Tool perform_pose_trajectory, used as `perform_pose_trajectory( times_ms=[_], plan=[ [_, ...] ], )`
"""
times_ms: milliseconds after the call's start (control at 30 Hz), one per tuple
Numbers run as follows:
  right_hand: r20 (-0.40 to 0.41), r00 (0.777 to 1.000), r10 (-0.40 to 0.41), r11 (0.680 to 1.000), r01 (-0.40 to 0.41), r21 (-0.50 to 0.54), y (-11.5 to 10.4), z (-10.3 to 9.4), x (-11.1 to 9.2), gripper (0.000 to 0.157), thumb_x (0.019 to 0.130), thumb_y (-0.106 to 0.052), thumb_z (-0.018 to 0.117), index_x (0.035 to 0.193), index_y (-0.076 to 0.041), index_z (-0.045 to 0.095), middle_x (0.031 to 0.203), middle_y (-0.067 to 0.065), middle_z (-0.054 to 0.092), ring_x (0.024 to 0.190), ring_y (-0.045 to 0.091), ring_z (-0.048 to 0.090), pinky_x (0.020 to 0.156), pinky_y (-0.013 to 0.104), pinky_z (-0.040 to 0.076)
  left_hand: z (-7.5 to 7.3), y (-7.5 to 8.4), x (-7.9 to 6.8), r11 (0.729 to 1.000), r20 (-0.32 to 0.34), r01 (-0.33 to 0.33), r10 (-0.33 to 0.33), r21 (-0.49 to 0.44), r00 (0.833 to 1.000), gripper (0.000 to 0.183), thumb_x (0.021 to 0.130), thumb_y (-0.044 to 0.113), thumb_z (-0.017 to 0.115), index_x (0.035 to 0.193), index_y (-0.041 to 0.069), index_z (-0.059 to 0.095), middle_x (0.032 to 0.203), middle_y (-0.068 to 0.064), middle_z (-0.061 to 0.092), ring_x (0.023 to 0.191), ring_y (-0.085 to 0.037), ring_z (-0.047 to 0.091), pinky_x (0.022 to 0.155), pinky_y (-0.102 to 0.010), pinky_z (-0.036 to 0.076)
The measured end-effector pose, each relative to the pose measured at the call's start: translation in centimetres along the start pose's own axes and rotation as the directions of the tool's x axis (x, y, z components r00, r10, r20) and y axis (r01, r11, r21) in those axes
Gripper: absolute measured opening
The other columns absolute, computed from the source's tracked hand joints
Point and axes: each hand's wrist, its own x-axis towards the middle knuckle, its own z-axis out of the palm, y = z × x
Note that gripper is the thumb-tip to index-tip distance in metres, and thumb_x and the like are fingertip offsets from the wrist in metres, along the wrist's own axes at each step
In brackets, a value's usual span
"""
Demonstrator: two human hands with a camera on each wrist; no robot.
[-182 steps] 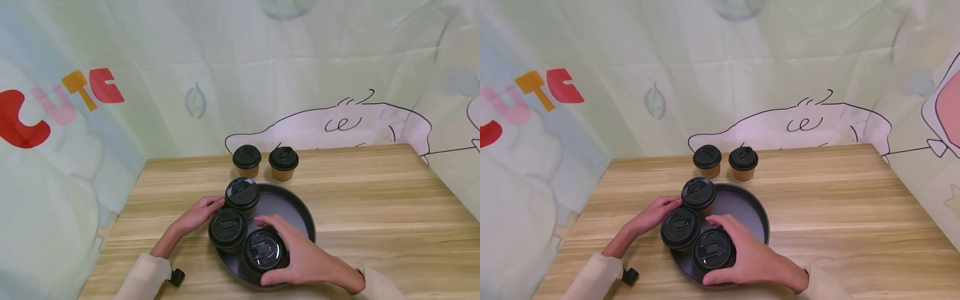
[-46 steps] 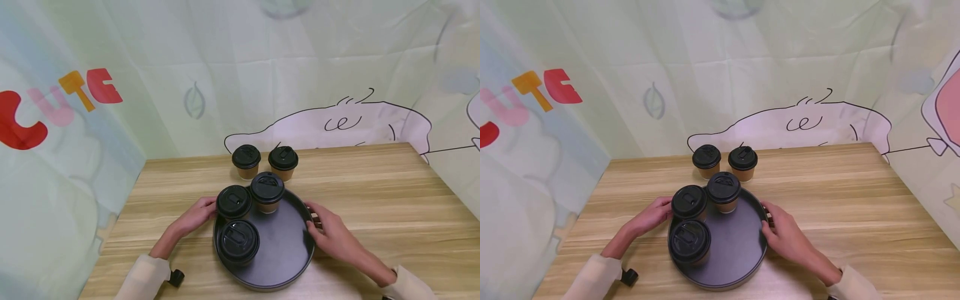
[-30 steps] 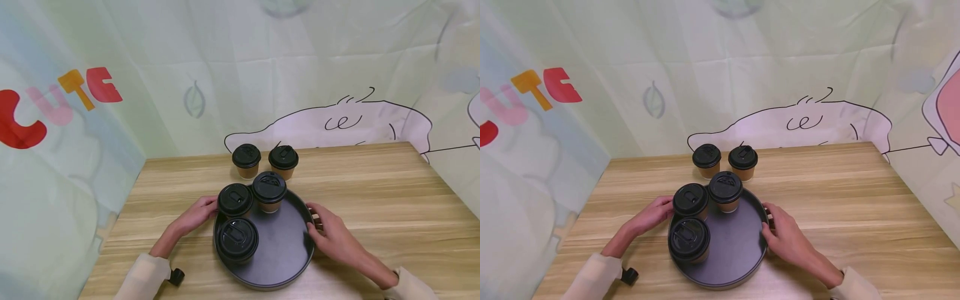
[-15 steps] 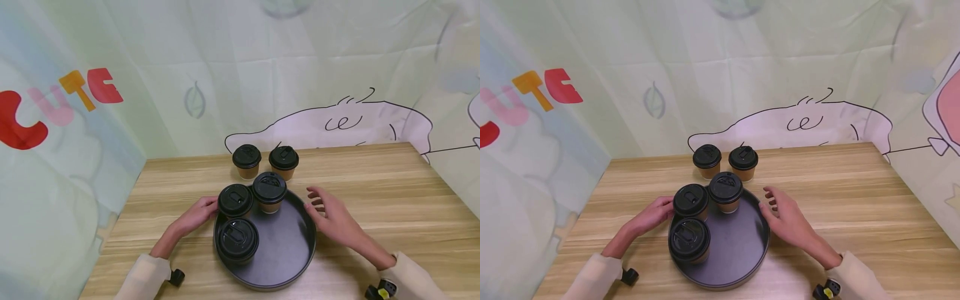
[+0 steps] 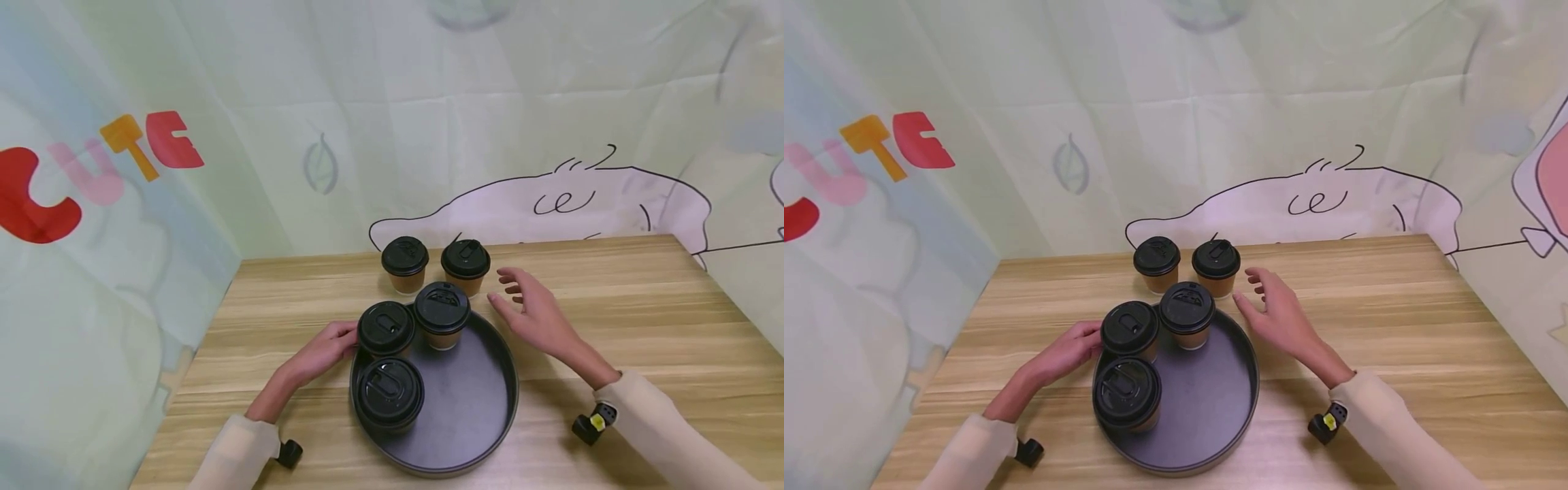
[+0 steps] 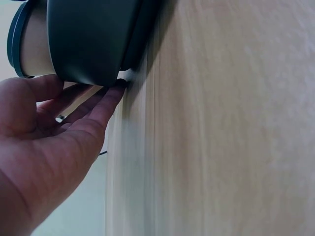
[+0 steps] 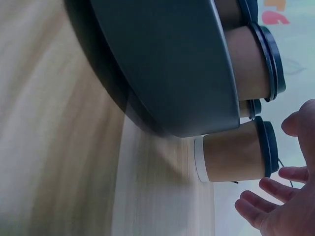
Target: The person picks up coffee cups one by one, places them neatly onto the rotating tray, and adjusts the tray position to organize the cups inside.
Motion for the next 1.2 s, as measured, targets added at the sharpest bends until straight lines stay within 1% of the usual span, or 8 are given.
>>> perform_pose_trajectory(
  times_ms=[167, 400, 567, 700, 867, 1000, 1100, 1200],
  plan=[
    [0.002, 1.0, 0.004, 0.999, -0.004, 0.032, 0.3, 0.5, 1.3, 0.054, 0.103, -0.027, 0.066, 0.144, 0.004, 0.05, 0.139, 0.028, 0.055, 0.124, 0.047, 0.056, 0.102, 0.059, 0.048, 0.1, 0.1, 0.0, 1.0, -0.012, 0.009, -0.008, 0.026, 1.0, 0.042, 0.114, 0.021, 0.04, 0.138, -0.005, 0.063, 0.123, -0.012, 0.066, 0.109, -0.015, 0.058, 0.094, -0.027, 0.05],
    [0.011, 1.0, 0.018, 0.998, -0.019, 0.053, 0.5, 1.1, 2.4, 0.059, 0.103, -0.031, 0.067, 0.148, 0.002, 0.048, 0.142, 0.025, 0.052, 0.127, 0.046, 0.054, 0.103, 0.058, 0.048, 0.2, 0.3, 0.0, 1.0, -0.004, 0.009, -0.009, 0.008, 1.0, 0.042, 0.114, 0.02, 0.04, 0.138, -0.005, 0.062, 0.125, -0.013, 0.066, 0.111, -0.017, 0.058, 0.096, -0.029, 0.051],
    [0.016, 0.999, 0.028, 0.999, -0.029, 0.044, 0.6, 1.6, 2.9, 0.064, 0.103, -0.034, 0.066, 0.151, 0.002, 0.044, 0.145, 0.024, 0.05, 0.128, 0.045, 0.052, 0.104, 0.058, 0.047, 0.2, 0.3, -0.1, 1.0, -0.006, 0.004, -0.004, 0.011, 1.0, 0.041, 0.114, 0.02, 0.04, 0.135, -0.005, 0.064, 0.119, -0.01, 0.066, 0.106, -0.017, 0.057, 0.093, -0.028, 0.051],
    [0.001, 0.999, 0.044, 0.998, -0.044, 0.053, 0.7, 1.8, 3.4, 0.068, 0.102, -0.036, 0.067, 0.153, -0.001, 0.041, 0.146, 0.024, 0.049, 0.131, 0.043, 0.05, 0.104, 0.059, 0.046, 0.2, 0.3, -0.1, 1.0, -0.01, 0.006, -0.006, 0.016, 1.0, 0.04, 0.114, 0.019, 0.04, 0.133, -0.006, 0.065, 0.114, -0.008, 0.065, 0.103, -0.017, 0.057, 0.09, -0.027, 0.051],
    [-0.014, 0.997, 0.074, 0.995, -0.073, 0.072, 0.8, 2.0, 4.3, 0.077, 0.099, -0.041, 0.07, 0.157, -0.004, 0.034, 0.147, 0.025, 0.048, 0.129, 0.044, 0.052, 0.104, 0.06, 0.046, 0.1, 0.3, -0.1, 0.999, -0.024, 0.016, -0.015, 0.034, 1.0, 0.039, 0.113, 0.019, 0.04, 0.13, -0.004, 0.067, 0.108, -0.006, 0.064, 0.097, -0.017, 0.055, 0.084, -0.027, 0.048],
    [-0.01, 0.994, 0.111, 0.99, -0.11, 0.082, 0.9, 2.2, 4.9, 0.086, 0.097, -0.046, 0.071, 0.161, -0.007, 0.027, 0.15, 0.026, 0.046, 0.127, 0.046, 0.053, 0.104, 0.06, 0.046, 0.1, 0.3, -0.1, 0.999, -0.023, 0.015, -0.014, 0.037, 1.0, 0.04, 0.113, 0.02, 0.041, 0.131, -0.005, 0.066, 0.112, -0.007, 0.065, 0.1, -0.015, 0.056, 0.087, -0.027, 0.049],
    [0.0, 0.992, 0.124, 0.989, -0.123, 0.084, 1.1, 2.4, 5.3, 0.091, 0.096, -0.049, 0.072, 0.162, -0.007, 0.025, 0.153, 0.026, 0.043, 0.128, 0.045, 0.053, 0.104, 0.06, 0.046, 0.1, 0.2, -0.1, 1.0, -0.014, 0.016, -0.016, 0.015, 1.0, 0.041, 0.113, 0.021, 0.042, 0.135, -0.007, 0.064, 0.122, -0.011, 0.066, 0.108, -0.014, 0.058, 0.095, -0.028, 0.051],
    [0.01, 0.991, 0.131, 0.988, -0.131, 0.077, 1.1, 2.7, 5.8, 0.096, 0.094, -0.052, 0.073, 0.162, -0.007, 0.023, 0.156, 0.026, 0.04, 0.129, 0.045, 0.051, 0.104, 0.061, 0.045, 0.1, 0.2, -0.1, 1.0, -0.006, 0.015, -0.015, -0.001, 1.0, 0.042, 0.114, 0.02, 0.041, 0.137, -0.008, 0.062, 0.126, -0.014, 0.066, 0.111, -0.013, 0.059, 0.098, -0.029, 0.051]
  ],
)
